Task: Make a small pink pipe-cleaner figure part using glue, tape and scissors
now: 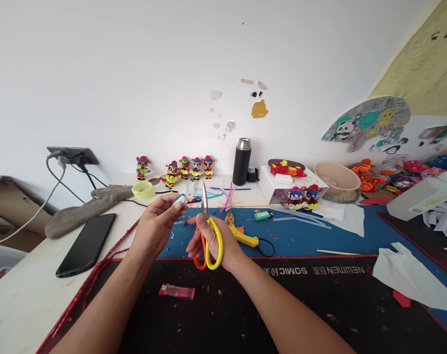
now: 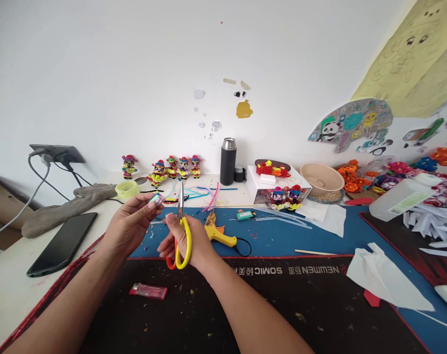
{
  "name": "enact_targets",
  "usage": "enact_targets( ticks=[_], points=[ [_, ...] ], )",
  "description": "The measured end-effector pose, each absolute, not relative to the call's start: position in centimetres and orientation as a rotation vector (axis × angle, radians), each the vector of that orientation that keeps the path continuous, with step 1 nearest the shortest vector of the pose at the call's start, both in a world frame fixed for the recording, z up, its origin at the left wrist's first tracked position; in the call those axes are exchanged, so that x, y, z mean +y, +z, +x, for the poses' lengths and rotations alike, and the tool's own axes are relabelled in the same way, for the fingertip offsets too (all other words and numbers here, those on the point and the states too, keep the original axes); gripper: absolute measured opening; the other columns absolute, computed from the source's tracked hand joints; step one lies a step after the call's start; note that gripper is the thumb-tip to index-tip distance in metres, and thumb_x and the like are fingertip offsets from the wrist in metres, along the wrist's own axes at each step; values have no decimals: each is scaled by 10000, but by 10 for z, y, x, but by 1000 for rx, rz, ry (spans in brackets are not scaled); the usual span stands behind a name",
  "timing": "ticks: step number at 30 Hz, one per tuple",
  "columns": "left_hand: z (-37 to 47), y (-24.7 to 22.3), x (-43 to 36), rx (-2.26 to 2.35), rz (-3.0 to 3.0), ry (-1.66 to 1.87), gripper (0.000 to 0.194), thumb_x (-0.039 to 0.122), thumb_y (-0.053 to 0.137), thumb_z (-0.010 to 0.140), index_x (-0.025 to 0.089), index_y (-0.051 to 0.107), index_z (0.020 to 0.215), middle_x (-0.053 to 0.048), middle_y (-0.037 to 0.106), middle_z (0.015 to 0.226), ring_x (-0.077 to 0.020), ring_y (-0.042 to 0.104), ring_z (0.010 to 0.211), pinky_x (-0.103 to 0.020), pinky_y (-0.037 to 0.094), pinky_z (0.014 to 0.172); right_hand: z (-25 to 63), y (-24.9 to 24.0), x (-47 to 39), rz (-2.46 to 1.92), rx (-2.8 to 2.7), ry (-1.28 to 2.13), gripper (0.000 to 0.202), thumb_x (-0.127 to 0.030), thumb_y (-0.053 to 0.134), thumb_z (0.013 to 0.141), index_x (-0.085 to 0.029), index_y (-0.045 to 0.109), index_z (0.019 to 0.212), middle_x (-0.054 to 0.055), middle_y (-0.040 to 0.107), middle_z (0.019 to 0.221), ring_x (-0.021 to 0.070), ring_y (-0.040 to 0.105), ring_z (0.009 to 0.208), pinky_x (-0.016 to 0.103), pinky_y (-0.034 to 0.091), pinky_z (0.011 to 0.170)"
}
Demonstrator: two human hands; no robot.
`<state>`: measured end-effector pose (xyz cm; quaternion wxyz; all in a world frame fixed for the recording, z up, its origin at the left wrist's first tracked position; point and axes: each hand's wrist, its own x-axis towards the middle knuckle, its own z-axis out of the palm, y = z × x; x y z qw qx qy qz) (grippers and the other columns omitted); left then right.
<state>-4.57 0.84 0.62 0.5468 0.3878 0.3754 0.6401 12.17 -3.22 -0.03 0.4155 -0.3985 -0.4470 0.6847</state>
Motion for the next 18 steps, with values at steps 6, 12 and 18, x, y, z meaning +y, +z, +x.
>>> enact_targets(
  ticks=[6, 12, 18],
  points=[
    [-47, 4, 11, 870, 896, 1551, 455, 307, 1062, 604, 189, 816, 969, -55, 820, 983, -194, 776, 904, -295, 635, 863, 120, -6, -33, -892, -1175, 1767, 978, -973, 644, 746, -155, 604, 1281, 68, 780, 783, 218, 789, 676, 285, 614, 627],
    [-46, 3, 9, 903, 1005, 1587, 423, 332, 1038, 654, 197, 815, 987, -51, 810, 981, -180, 756, 905, -272, 612, 850, 123, -4, -36, -1012, -1226, 1664, 894, -987, 583, 792, -175, 602, 1166, -16, 688, 681, 148, 653, 422, 213, 458, 397],
    [-46, 0, 8, 940, 1145, 1579, 375, 318, 1007, 699, 216, 820, 1008, -40, 788, 984, -179, 719, 906, -264, 581, 805, 123, -14, -39, -1092, -1377, 1531, 705, -892, 541, 932, -207, 636, 1069, -35, 665, 675, 118, 622, 404, 194, 407, 372]
  ],
)
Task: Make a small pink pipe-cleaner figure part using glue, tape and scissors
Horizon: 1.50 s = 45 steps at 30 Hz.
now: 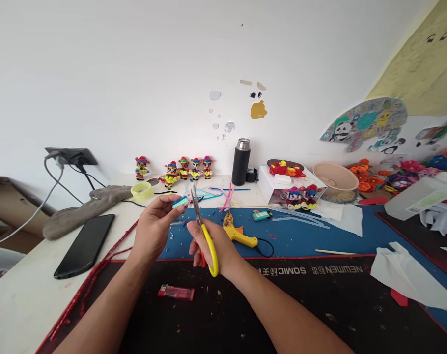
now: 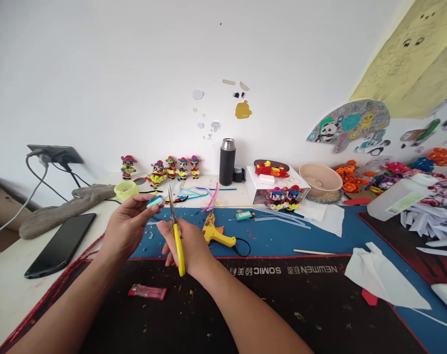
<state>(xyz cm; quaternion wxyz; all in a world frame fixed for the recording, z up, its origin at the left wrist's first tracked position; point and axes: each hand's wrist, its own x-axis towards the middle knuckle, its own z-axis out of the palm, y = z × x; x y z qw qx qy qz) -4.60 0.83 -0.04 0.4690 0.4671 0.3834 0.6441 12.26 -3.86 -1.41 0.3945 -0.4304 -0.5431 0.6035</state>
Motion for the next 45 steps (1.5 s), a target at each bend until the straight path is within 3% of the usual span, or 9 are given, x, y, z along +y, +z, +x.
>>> enact_targets(
  ticks=[6, 22, 30, 45],
  points=[
    [-44, 0, 8, 959, 1180, 1614, 377, 337, 1019, 662, 224, 813, 957, -40, 774, 1024, -192, 694, 959, -272, 564, 821, 125, -10, -42, -1130, -1502, 1445, 604, -812, 559, 989, -215, 650, 1012, -35, 658, 684, 105, 622, 428, 196, 424, 420],
    [-42, 3, 7, 976, 1163, 1622, 411, 339, 1038, 624, 233, 822, 956, -29, 764, 980, -184, 686, 926, -280, 559, 818, 126, 0, -43, -1219, -1604, 1313, 555, -782, 615, 982, -236, 711, 1017, -23, 620, 611, 144, 558, 425, 264, 392, 484],
    [-44, 3, 8, 1016, 1205, 1674, 384, 365, 1005, 665, 232, 800, 963, -35, 752, 992, -215, 684, 956, -315, 550, 832, 126, -3, -44, -1215, -1550, 1335, 559, -790, 651, 955, -246, 736, 1049, -11, 619, 603, 179, 576, 481, 291, 368, 532],
    [-46, 3, 7, 1024, 1211, 1666, 350, 341, 1006, 681, 247, 831, 968, -23, 757, 973, -183, 658, 911, -275, 530, 793, 127, 4, -46, -1244, -1627, 1243, 538, -780, 641, 967, -253, 741, 1013, -6, 589, 571, 189, 546, 480, 296, 326, 536]
  ],
)
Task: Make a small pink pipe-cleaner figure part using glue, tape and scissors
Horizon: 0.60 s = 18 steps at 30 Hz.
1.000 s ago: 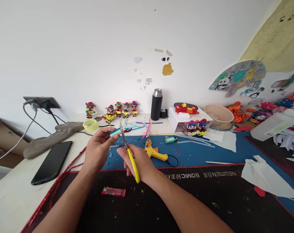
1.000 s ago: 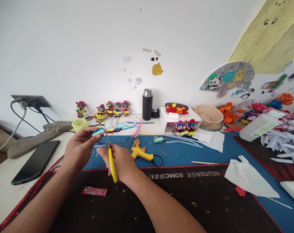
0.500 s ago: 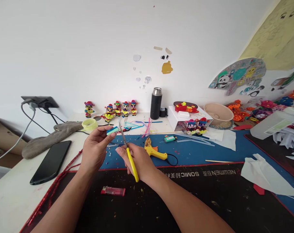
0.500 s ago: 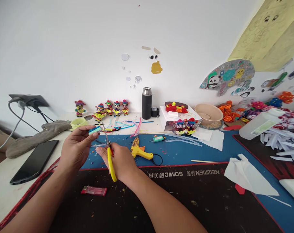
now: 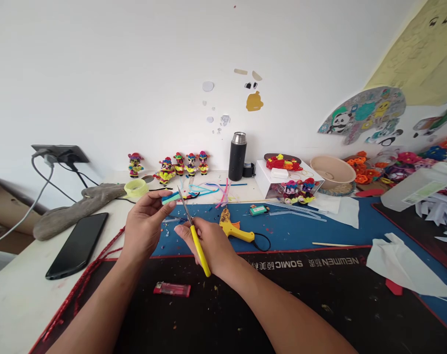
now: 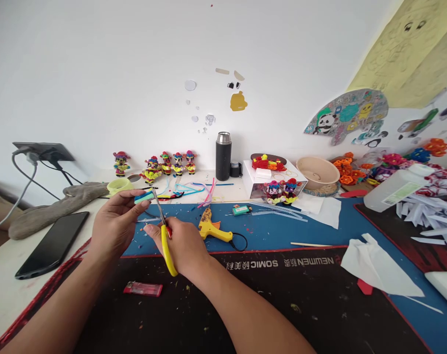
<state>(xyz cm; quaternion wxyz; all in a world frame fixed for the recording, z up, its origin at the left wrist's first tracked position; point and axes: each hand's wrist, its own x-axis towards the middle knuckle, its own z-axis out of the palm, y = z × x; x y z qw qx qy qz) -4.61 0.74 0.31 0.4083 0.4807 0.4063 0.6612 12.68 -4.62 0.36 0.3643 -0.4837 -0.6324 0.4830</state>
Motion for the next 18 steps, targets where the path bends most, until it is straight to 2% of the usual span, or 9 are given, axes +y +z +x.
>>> enact_targets(
  ticks=[9, 18],
  points=[
    [-48, 1, 7, 1096, 1307, 1675, 341, 368, 991, 713, 240, 831, 985, -33, 774, 989, -174, 649, 894, -257, 530, 768, 126, 2, -44, -1295, -1710, 1111, 526, -736, 621, 1005, -225, 730, 945, 10, 649, 658, 187, 573, 602, 292, 336, 606],
    [-48, 2, 7, 1141, 1325, 1683, 371, 385, 998, 689, 217, 827, 972, -49, 788, 995, -191, 674, 900, -281, 548, 781, 125, 2, -41, -1344, -1744, 1035, 459, -628, 706, 1003, -201, 677, 839, -19, 608, 656, 149, 506, 619, 279, 312, 615]
  ],
)
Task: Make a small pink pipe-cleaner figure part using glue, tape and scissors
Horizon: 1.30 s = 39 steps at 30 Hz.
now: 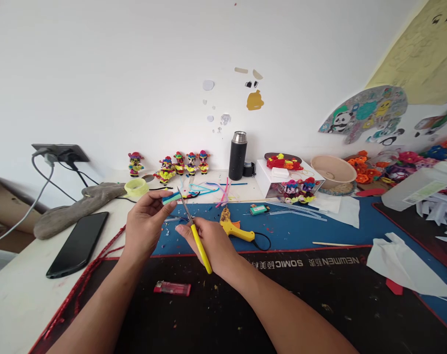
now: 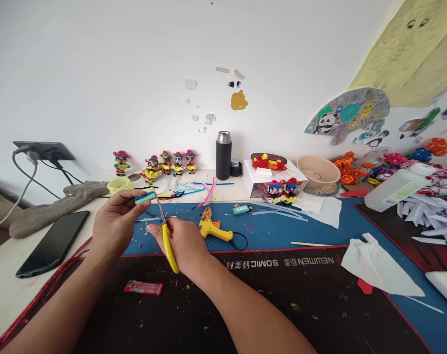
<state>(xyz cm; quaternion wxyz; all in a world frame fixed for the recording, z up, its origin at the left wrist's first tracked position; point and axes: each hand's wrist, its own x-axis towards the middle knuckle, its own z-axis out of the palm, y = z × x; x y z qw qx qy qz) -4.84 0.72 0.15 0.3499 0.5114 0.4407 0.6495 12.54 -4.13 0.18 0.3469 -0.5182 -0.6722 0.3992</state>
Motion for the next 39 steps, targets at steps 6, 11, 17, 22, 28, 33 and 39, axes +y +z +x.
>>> enact_targets(
  ticks=[6, 11, 17, 22, 28, 33, 39],
  points=[
    [-49, 0, 10, 1007, 1184, 1691, 356, 337, 1000, 687, 227, 826, 976, -9, 759, 887, -146, 676, 791, -247, 549, 744, 124, -2, -41, -1325, -1679, 1056, 509, -694, 687, 985, -210, 678, 827, -13, 589, 630, 153, 517, 584, 271, 339, 573],
    [-47, 2, 10, 959, 1135, 1701, 356, 318, 1008, 670, 227, 832, 966, -10, 759, 889, -141, 687, 768, -238, 557, 719, 124, -9, -39, -1275, -1519, 1297, 563, -792, 655, 950, -229, 667, 921, -50, 543, 535, 150, 554, 414, 257, 400, 463],
    [-46, 4, 9, 948, 1098, 1710, 361, 319, 1015, 653, 225, 839, 953, -9, 760, 860, -136, 687, 753, -228, 563, 711, 125, -13, -40, -1138, -1421, 1498, 626, -843, 647, 913, -221, 654, 974, -26, 640, 603, 149, 636, 440, 212, 437, 411],
    [-47, 4, 10, 927, 1084, 1711, 364, 312, 1017, 657, 217, 841, 962, -13, 763, 861, -131, 693, 755, -224, 567, 724, 123, -14, -38, -1027, -1366, 1576, 713, -855, 670, 880, -197, 691, 1155, 0, 705, 655, 156, 701, 535, 211, 518, 488],
    [-47, 5, 10, 927, 1054, 1716, 371, 304, 1025, 635, 217, 847, 949, -15, 763, 851, -134, 702, 753, -220, 570, 721, 125, -15, -36, -976, -1350, 1614, 770, -806, 788, 819, -206, 674, 1289, 21, 762, 768, 175, 743, 611, 234, 549, 545],
    [-46, 4, 10, 929, 1060, 1724, 361, 298, 1021, 637, 224, 846, 944, -14, 760, 860, -137, 696, 759, -226, 573, 711, 127, -14, -38, -957, -1398, 1633, 816, -798, 805, 806, -204, 660, 1348, 52, 795, 856, 191, 765, 660, 244, 553, 560],
    [-47, 4, 10, 918, 1067, 1727, 353, 294, 1006, 664, 211, 834, 961, -16, 759, 878, -136, 693, 780, -226, 572, 726, 127, -14, -37, -939, -1423, 1651, 895, -849, 751, 805, -201, 629, 1411, 76, 812, 907, 203, 787, 692, 255, 568, 581]
  ],
)
